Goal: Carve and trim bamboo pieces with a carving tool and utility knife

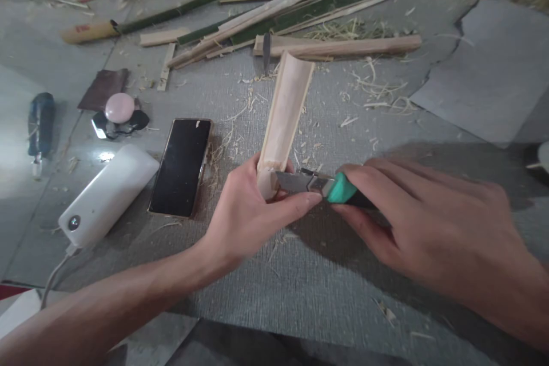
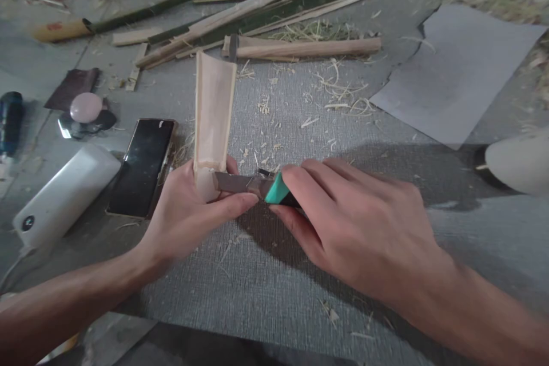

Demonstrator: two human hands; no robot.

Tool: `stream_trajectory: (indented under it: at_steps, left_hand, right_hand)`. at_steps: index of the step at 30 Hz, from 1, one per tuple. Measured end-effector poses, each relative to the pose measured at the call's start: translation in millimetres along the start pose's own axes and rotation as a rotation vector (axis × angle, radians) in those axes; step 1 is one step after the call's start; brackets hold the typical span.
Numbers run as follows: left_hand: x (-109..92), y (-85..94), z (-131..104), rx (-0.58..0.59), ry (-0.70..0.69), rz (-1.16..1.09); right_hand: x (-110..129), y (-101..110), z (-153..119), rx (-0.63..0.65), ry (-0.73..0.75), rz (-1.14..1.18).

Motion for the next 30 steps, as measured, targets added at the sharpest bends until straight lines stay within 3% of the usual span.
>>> stream_trajectory:
  at_steps: [6,14,24,30]
  left_hand:
    - [6,0.2,0,0.024,-0.004,0.020]
    - [7,4.8,-1,-0.049,0.008,0.071]
    - [3,4.7,-2,-0.128,-0.062,0.168]
    - [3,1.8,-2,-0.121,-0.066,0.134]
  right_hand:
    - [0,0,-1,-0.002,0.003,-0.008]
    - [1,1,-2,0.007,0.003,-0.006]
    - [12,10,-3,-0.081,0.038,-0.094]
    - [13,8,-3,-0.082,0.011,-0.082]
Point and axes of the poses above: each hand's wrist, its own z-axis towards the middle knuckle, its own y-axis out of the back of the hand, x = y × z, the point moved 7 cm from there along z, towards the middle knuckle, and after that the axes turned 1 degree about z, right-handed, at the moved point
